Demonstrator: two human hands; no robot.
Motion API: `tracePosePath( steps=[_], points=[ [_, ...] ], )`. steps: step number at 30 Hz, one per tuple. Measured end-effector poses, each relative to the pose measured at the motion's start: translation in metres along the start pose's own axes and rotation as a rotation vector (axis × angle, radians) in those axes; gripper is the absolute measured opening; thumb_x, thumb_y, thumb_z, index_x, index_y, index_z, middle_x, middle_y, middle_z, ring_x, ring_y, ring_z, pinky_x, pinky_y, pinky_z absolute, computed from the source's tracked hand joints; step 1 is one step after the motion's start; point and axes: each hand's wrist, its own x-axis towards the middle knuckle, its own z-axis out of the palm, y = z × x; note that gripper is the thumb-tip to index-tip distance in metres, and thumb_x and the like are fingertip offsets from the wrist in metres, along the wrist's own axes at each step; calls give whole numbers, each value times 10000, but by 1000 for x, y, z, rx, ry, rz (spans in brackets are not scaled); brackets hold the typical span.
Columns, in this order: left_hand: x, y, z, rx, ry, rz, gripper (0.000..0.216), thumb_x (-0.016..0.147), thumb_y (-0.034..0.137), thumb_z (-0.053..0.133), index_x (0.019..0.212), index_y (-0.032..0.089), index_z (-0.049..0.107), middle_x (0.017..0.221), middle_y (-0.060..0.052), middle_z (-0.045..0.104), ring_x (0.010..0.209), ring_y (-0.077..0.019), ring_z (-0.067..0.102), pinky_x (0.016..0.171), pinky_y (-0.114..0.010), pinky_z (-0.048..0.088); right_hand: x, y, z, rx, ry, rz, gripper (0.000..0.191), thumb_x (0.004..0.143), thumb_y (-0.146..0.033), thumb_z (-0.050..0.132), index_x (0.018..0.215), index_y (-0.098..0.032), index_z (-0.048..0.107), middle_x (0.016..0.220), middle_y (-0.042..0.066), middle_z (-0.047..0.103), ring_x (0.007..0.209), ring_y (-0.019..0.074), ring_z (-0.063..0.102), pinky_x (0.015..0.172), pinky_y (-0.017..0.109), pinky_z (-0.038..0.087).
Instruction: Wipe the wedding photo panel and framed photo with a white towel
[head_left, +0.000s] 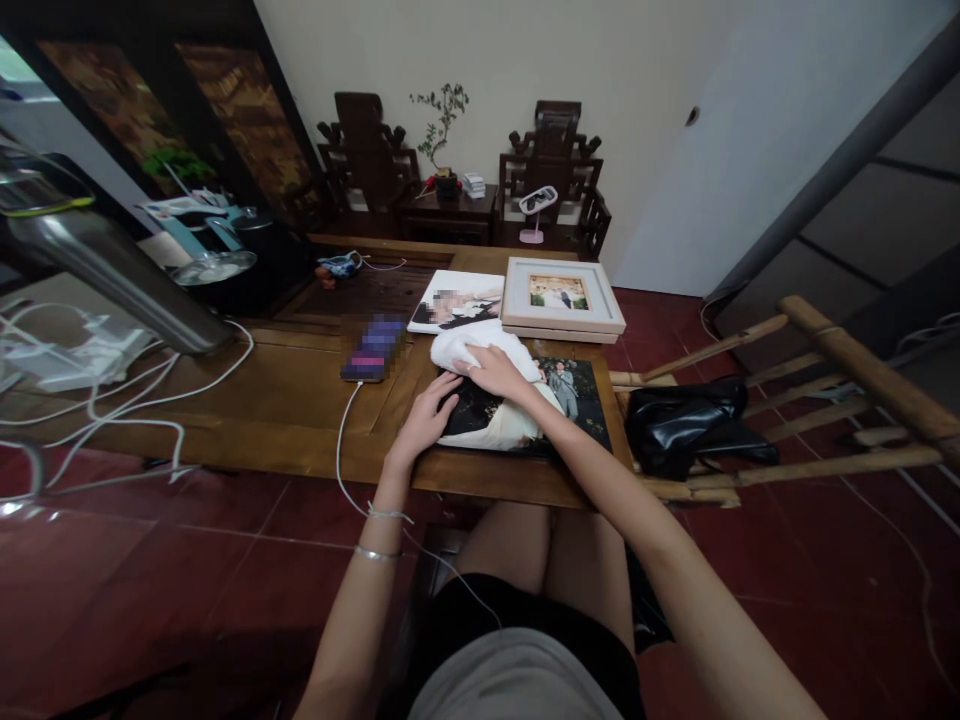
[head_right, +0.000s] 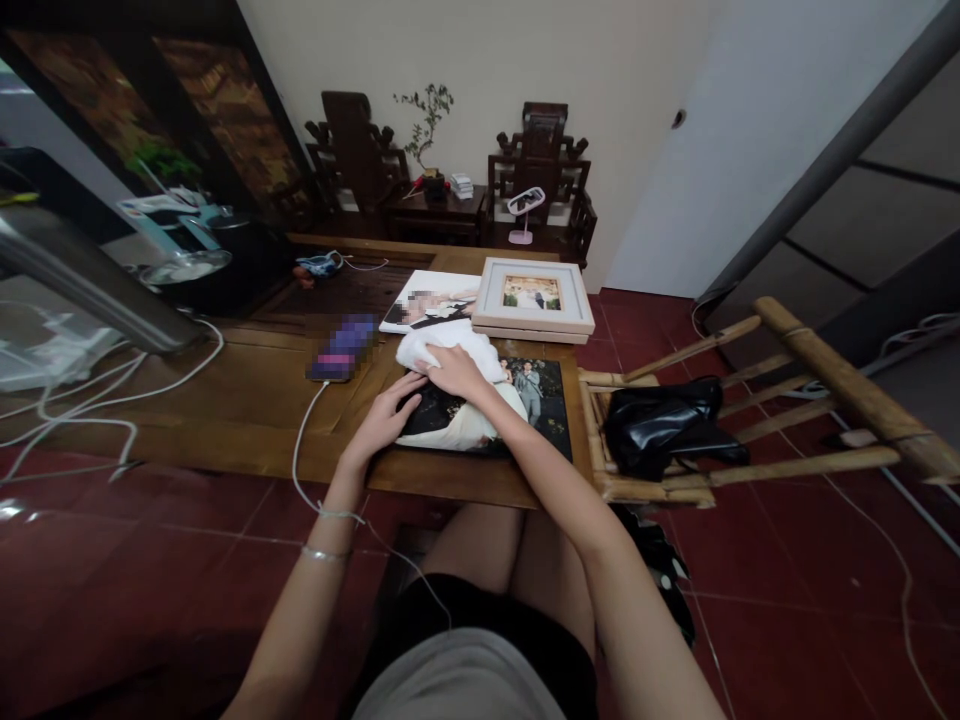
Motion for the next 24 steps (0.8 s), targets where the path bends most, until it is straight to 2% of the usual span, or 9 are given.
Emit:
tracePosePath(
  steps=[3, 7, 10, 12, 14, 17, 21, 24],
  points=[
    [-1, 3, 0, -14, -12, 10, 399, 906, 352, 427, 1216, 162, 592, 1372, -109, 509, 1320, -227, 411, 1119, -447, 288, -29, 18, -12, -1, 20, 9, 297, 941, -381, 405, 1026, -191, 618, 1095, 65, 668, 1040, 238, 562, 978, 367, 339],
    [-1, 5, -1, -18, -7, 27, 390, 917, 355, 424, 1220, 171, 587, 1377, -105, 504, 1339, -219, 384, 1122, -451, 279, -73, 59, -39, -46, 60, 103, 312, 942, -381, 387, 1007, -180, 617, 1080, 77, 668, 1038, 243, 566, 992, 386, 333],
    [-1, 5, -1, -29, -1, 30, 399, 920, 353, 426, 1237, 162, 572, 1382, -111, 499, 1337, -218, 386, 1123, -446, 279, -102, 87, -55, -130, 111, 149, 267, 935, -308, 382, 959, -175, 613, 1030, 81, 678, 1005, 241, 590, 1024, 403, 309],
    [-1, 5, -1, -23, -8, 27, 401, 922, 354, 420, 1244, 164, 566, 1384, -108, 497, 1341, -216, 380, 1125, -442, 276, -120, 95, -59, -181, 115, 146, 226, 920, -260, 395, 929, -182, 607, 985, 78, 688, 997, 247, 603, 1048, 430, 288],
    [-2, 6, -1, -9, -18, 22, 408, 925, 354, 412, 1253, 162, 558, 1391, -110, 488, 1349, -211, 368, 1129, -437, 270, -140, 90, -58, -226, 108, 107, 193, 904, -234, 415, 903, -179, 600, 1024, 100, 684, 1039, 262, 598, 1076, 469, 252],
    [-3, 8, -1, 2, -9, 13, 423, 927, 352, 406, 1286, 165, 527, 1409, -112, 466, 1357, -204, 353, 1132, -430, 263, -176, 63, -51, -241, 87, 14, 166, 885, -215, 435, 857, -179, 595, 1241, 143, 597, 1200, 282, 510, 1102, 516, 211],
    [-3, 10, -2, 0, 17, 9, 428, 921, 356, 421, 1305, 189, 510, 1412, -103, 466, 1349, -207, 369, 1127, -431, 270, -218, 22, -48, -156, -25, -46, 154, 839, -172, 457, 776, -208, 593, 1334, 92, 539, 1298, 280, 414, 1092, 530, 264],
    [-3, 9, -3, -4, 23, 13, 427, 916, 358, 430, 1291, 176, 526, 1392, -111, 488, 1336, -216, 389, 1124, -425, 278, -225, 18, -49, -124, -69, -38, 150, 854, -208, 463, 813, -211, 607, 1337, 84, 538, 1281, 285, 434, 1079, 513, 295]
  ],
)
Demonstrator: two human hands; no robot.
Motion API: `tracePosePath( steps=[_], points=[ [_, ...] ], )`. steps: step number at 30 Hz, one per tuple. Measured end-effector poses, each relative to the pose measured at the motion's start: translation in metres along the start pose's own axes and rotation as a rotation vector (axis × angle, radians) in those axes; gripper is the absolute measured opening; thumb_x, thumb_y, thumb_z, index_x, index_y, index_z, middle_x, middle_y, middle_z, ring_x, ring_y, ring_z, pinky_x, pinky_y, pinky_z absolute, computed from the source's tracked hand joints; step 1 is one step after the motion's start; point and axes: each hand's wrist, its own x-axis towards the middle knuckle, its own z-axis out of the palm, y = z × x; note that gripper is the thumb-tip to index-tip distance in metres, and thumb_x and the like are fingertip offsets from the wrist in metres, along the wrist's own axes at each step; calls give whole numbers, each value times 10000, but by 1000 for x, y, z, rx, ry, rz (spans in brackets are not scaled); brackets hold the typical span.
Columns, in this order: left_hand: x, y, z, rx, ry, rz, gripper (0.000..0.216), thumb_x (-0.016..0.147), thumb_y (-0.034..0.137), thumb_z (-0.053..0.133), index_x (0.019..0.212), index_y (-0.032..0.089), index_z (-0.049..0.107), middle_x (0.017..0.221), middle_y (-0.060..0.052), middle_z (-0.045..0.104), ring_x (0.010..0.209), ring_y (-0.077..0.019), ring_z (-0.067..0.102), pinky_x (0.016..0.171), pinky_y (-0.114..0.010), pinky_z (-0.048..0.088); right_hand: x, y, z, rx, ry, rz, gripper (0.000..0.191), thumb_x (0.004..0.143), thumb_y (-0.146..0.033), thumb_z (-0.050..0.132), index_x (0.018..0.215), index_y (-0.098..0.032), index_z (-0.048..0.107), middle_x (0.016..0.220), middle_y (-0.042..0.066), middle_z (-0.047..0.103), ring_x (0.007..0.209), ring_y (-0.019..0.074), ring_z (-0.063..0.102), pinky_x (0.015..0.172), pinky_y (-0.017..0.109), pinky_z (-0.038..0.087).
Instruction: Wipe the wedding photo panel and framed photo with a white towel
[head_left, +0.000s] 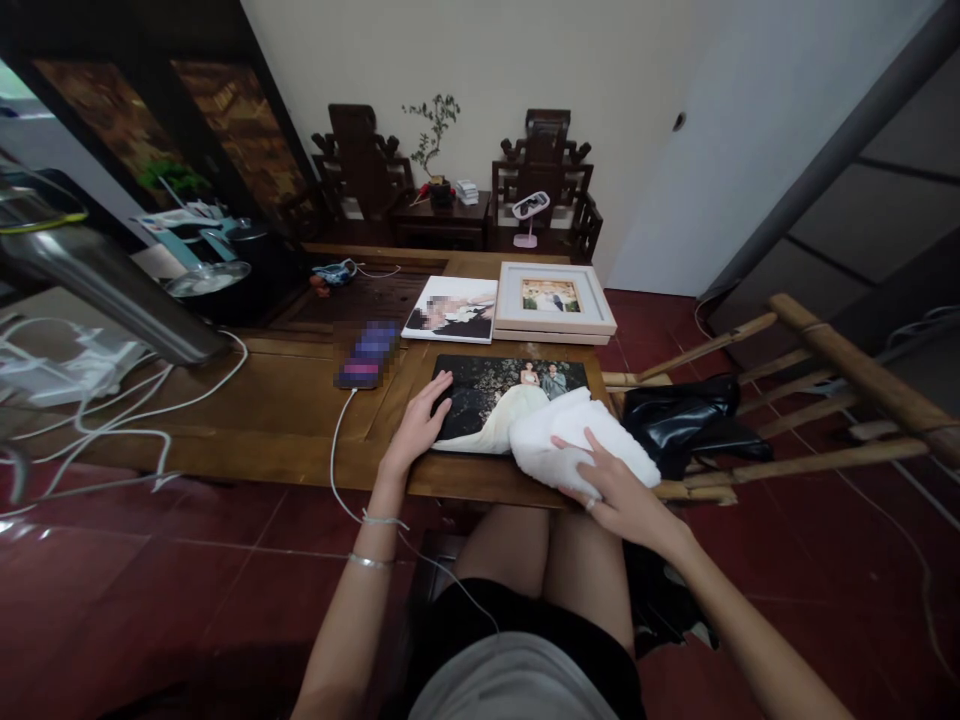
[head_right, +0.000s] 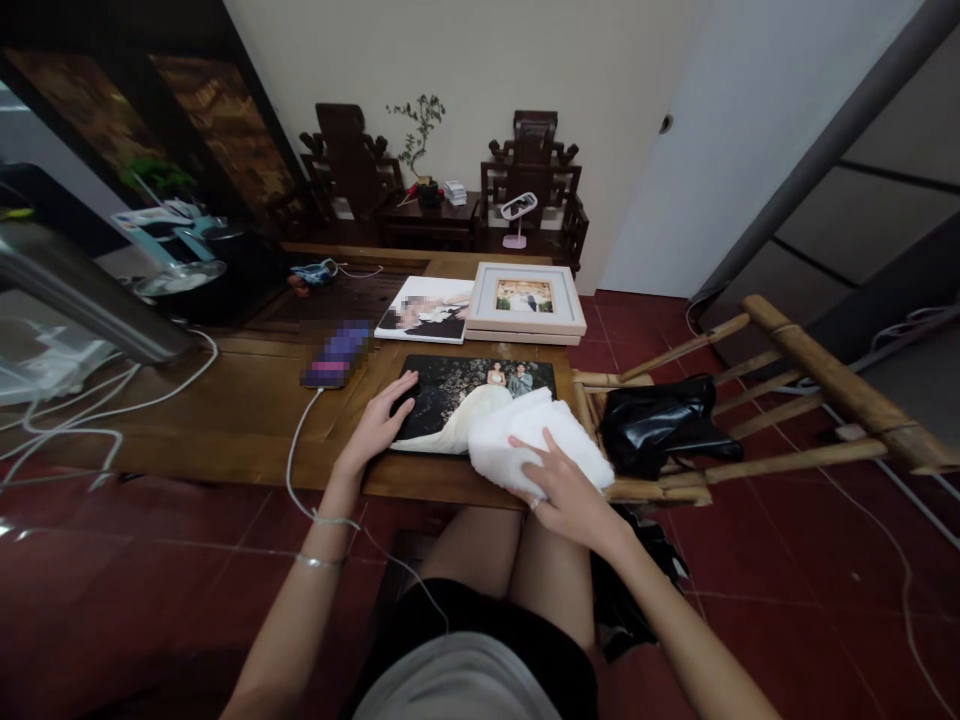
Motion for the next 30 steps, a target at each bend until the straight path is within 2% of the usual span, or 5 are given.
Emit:
tracePosePath(
  steps=[5, 9, 18, 24, 30],
  points=[
    [4, -4, -1, 1, 0, 0, 433, 913, 355, 433, 1288, 162, 532, 1389, -117, 489, 1325, -217, 405, 1122, -414, 283, 37, 33, -2, 26, 60, 99, 236, 920, -344, 421, 879, -207, 609, 1067, 91, 673, 1219, 285, 496, 1016, 444, 372],
    [8, -6, -1, 7, 2, -7, 431, 910, 378, 434, 1281, 186, 540, 1387, -108, 494, 1324, -226, 407, 1116, -442, 287, 76, 59, -8, 34, 153, 134, 296, 926, -394, 409, 766, -207, 574, 766, 30, 670, 864, 230, 638, 1008, 409, 363],
    [8, -8, 0, 18, -21, 3, 434, 924, 386, 408, 1281, 176, 539, 1391, -106, 489, 1343, -217, 377, 1126, -430, 274, 127, 95, -11, -93, 239, 205, 252, 934, -324, 377, 872, -190, 581, 941, 83, 672, 921, 242, 590, 947, 371, 361],
    [7, -6, 1, 31, -28, -3, 443, 929, 380, 394, 1298, 168, 518, 1408, -110, 468, 1345, -211, 374, 1133, -421, 261, 84, 66, 0, -181, 135, 154, 198, 912, -243, 397, 909, -171, 582, 922, 96, 684, 930, 253, 609, 1053, 458, 260],
    [7, -6, 2, 50, -41, -3, 441, 936, 375, 374, 1303, 173, 511, 1420, -104, 455, 1356, -213, 356, 1139, -424, 247, 12, 17, 3, -75, 87, 33, 158, 850, -160, 422, 849, -194, 577, 1275, 126, 575, 1277, 279, 434, 1107, 529, 211]
  ],
)
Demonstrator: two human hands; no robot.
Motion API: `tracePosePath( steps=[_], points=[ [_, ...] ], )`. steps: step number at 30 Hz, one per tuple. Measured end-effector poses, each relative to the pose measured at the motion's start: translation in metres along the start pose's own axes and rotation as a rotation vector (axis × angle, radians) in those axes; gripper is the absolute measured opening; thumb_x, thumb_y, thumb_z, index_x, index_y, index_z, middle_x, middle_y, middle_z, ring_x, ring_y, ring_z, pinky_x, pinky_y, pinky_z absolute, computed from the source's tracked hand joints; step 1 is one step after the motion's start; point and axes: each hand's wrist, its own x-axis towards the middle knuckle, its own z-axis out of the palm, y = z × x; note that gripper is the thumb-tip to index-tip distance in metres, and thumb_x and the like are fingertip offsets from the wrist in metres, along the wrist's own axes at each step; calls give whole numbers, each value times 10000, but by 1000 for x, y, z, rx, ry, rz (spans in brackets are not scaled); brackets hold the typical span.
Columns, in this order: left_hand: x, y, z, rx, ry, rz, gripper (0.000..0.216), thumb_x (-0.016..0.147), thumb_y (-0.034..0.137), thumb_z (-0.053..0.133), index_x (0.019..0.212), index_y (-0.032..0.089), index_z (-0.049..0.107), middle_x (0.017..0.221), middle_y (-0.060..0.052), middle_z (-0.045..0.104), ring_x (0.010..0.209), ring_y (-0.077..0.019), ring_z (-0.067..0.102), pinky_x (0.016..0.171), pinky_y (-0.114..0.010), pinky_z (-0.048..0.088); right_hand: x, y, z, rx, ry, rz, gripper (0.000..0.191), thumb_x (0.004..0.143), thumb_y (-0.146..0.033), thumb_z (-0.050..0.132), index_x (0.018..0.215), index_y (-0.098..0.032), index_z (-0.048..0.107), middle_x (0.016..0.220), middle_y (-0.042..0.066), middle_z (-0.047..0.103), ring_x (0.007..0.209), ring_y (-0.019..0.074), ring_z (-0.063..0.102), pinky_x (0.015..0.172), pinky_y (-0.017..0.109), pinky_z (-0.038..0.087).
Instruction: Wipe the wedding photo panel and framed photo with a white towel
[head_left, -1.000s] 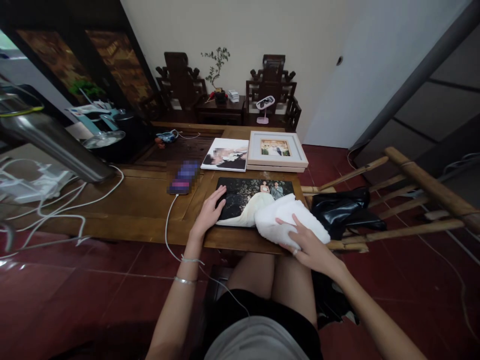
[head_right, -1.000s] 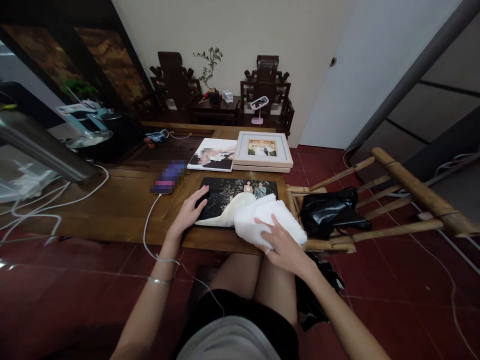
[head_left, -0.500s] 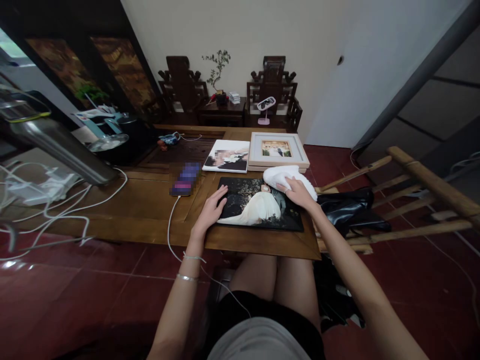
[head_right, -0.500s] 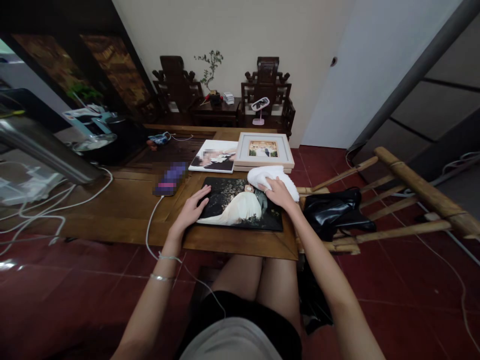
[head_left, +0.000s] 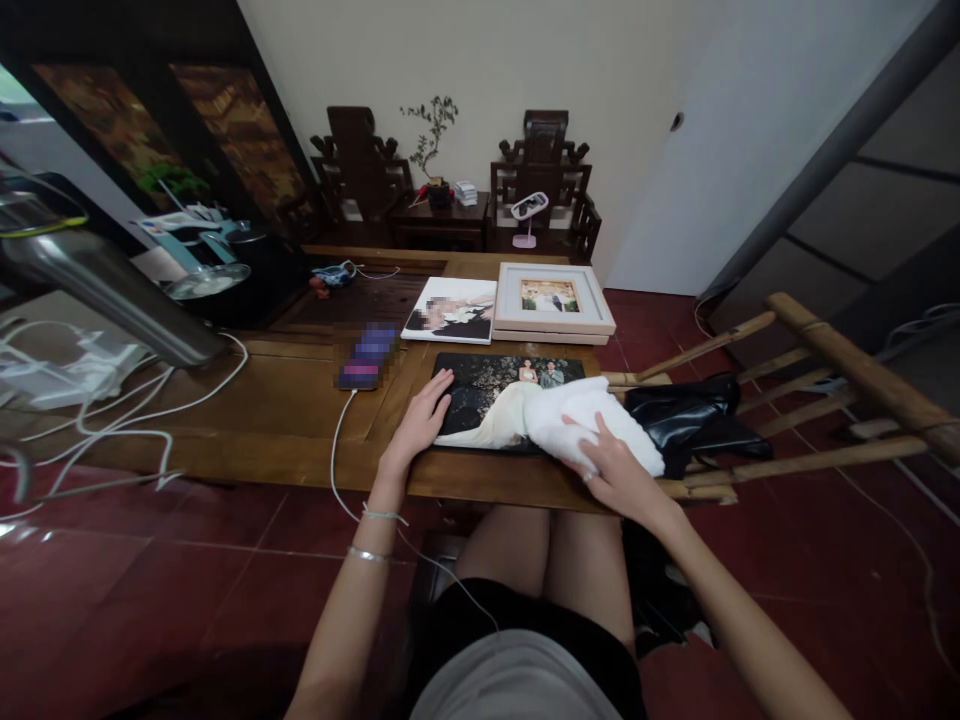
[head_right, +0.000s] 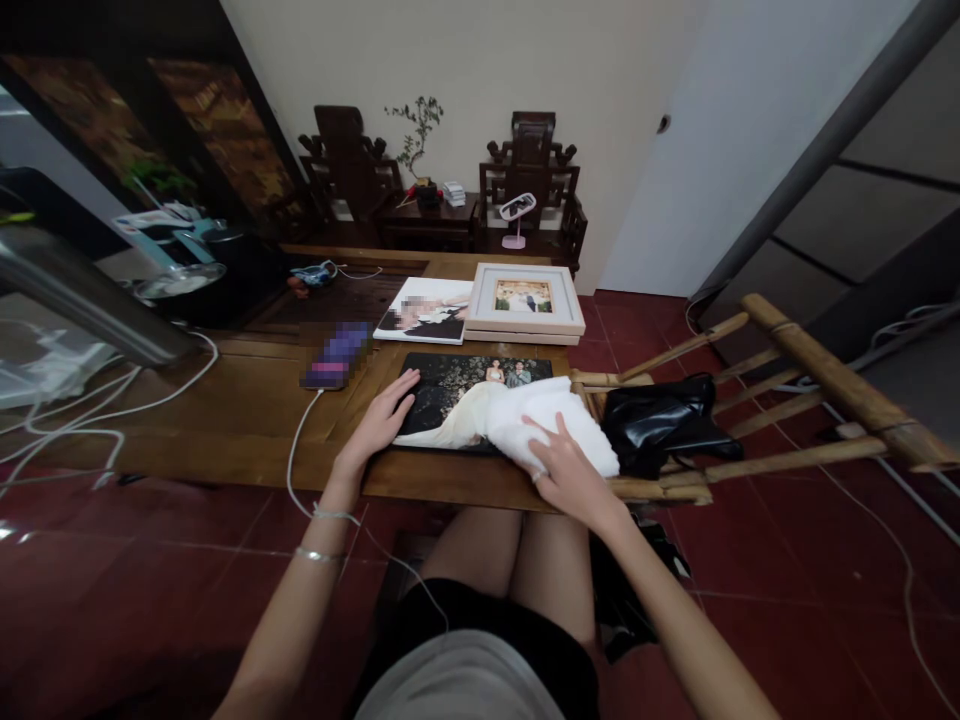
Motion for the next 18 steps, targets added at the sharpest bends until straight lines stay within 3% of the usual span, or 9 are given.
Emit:
tracePosePath(
  steps=[4, 7, 13, 18],
  points=[
    [-1, -1, 0, 17, -9, 7, 443, 939, 366, 369, 1322, 179, 489, 1432, -99, 440, 1365, -212, 339, 1140, -428, 240, -21, -22, -6, 62, -78, -34, 150, 829, -147, 446, 781, -207, 575, 1343, 98, 527, 1312, 286, 392, 1113, 534, 216],
    [-2, -2, -1, 40, -16, 14, 448, 942, 352, 361, 1335, 166, 471, 1440, -104, 427, 1367, -205, 333, 1139, -421, 242, -16, -20, -6, 90, -111, -24, 154, 873, -213, 450, 864, -202, 603, 1342, 98, 528, 1286, 301, 423, 1098, 512, 251],
    [-1, -3, -2, 44, -6, 17, 444, 940, 354, 359, 1322, 165, 484, 1429, -104, 443, 1358, -207, 351, 1135, -411, 259, 46, 24, -1, 68, -59, 101, 255, 927, -361, 407, 886, -206, 606, 965, 98, 676, 1206, 328, 490, 959, 423, 382],
    [0, -5, -2, 33, -4, 18, 440, 937, 350, 367, 1312, 157, 492, 1425, -109, 448, 1353, -202, 360, 1133, -409, 265, 108, 62, -4, 45, 44, 118, 273, 930, -385, 400, 884, -197, 593, 945, 78, 674, 930, 263, 591, 913, 376, 380]
  ],
)
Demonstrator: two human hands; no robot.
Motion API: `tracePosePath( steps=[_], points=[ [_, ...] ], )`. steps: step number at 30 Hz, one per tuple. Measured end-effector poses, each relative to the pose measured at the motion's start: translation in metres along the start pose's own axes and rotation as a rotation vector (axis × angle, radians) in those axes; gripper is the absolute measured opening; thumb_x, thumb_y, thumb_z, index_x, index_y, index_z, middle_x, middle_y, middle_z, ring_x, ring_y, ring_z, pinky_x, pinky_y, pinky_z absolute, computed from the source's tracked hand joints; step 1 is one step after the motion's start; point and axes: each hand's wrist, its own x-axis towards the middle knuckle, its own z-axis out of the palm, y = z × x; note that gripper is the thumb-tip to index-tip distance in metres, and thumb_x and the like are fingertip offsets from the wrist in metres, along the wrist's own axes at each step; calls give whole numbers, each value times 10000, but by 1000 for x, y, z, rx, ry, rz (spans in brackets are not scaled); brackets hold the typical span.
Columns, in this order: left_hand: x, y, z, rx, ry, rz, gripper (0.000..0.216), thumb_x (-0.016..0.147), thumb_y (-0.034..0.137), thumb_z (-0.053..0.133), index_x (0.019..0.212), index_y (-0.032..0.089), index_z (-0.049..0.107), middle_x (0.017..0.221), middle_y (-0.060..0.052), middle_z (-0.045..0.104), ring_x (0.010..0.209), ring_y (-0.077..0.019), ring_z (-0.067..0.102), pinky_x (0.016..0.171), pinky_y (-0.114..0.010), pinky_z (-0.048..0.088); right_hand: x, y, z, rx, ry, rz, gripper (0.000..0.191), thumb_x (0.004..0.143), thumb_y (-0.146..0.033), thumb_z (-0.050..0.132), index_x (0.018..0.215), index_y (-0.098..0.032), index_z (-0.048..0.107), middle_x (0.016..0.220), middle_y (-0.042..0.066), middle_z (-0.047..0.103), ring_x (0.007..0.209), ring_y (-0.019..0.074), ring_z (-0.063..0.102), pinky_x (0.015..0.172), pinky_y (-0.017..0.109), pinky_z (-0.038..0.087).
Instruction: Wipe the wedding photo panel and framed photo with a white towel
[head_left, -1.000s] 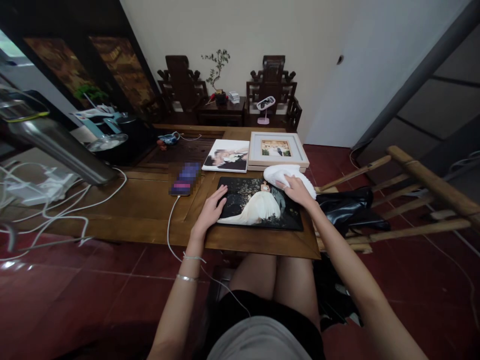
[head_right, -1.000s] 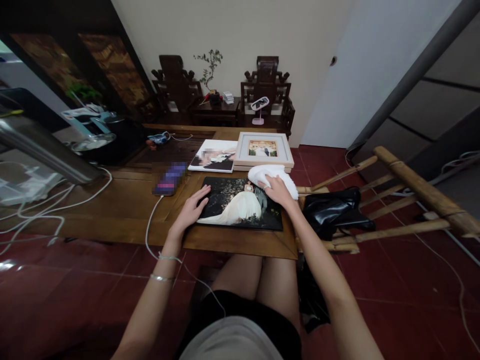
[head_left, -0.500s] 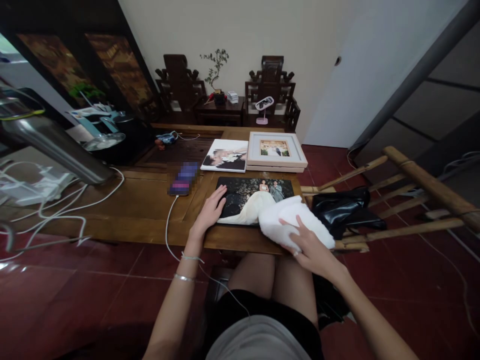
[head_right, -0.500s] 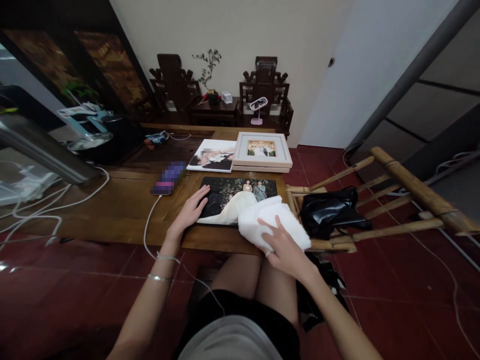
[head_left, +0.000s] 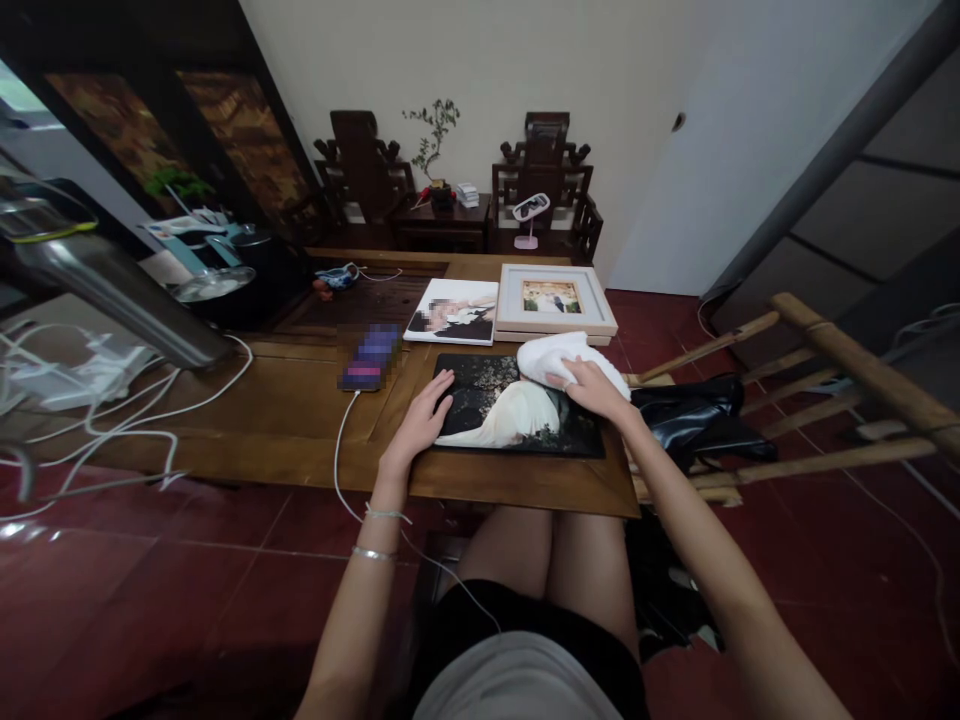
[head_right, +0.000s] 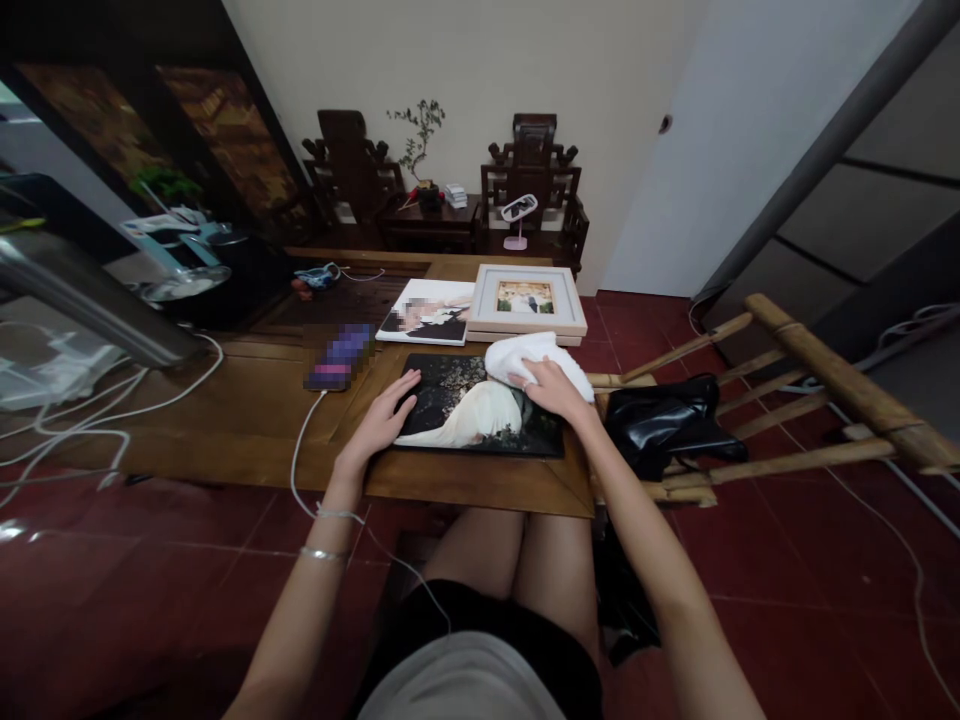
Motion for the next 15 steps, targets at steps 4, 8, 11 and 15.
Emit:
tracePosePath(
  steps=[4, 8, 11, 15],
  points=[
    [1, -1, 0, 1, 2, -1, 437, 934, 349, 375, 1297, 146, 506, 1413, -116, 461, 1351, -204, 363, 1132, -406, 269, 20, 7, 4, -61, 61, 35, 259, 930, -355, 396, 883, -186, 586, 965, 103, 672, 908, 267, 578, 849, 356, 396],
    [2, -2, 1, 6, 4, 5, 434, 932, 344, 376, 1293, 142, 509, 1408, -122, 466, 1350, -205, 366, 1129, -406, 276, -4, -4, 14, -144, 66, -14, 189, 909, -240, 405, 876, -176, 580, 901, 95, 683, 861, 252, 605, 1004, 427, 308],
    [2, -2, 2, 17, 2, 6, 438, 933, 336, 368, 1296, 133, 505, 1412, -128, 460, 1355, -206, 357, 1131, -403, 272, -46, -19, 18, -128, 67, -85, 164, 891, -215, 422, 860, -174, 578, 969, 128, 683, 957, 261, 613, 1080, 480, 238],
    [2, 0, 2, 22, -9, -8, 438, 937, 342, 359, 1309, 155, 495, 1428, -109, 443, 1361, -208, 345, 1136, -413, 259, -106, -46, 21, -51, 54, -194, 123, 807, -120, 450, 801, -185, 554, 1283, 182, 553, 1230, 280, 479, 1108, 574, 180]
  ],
)
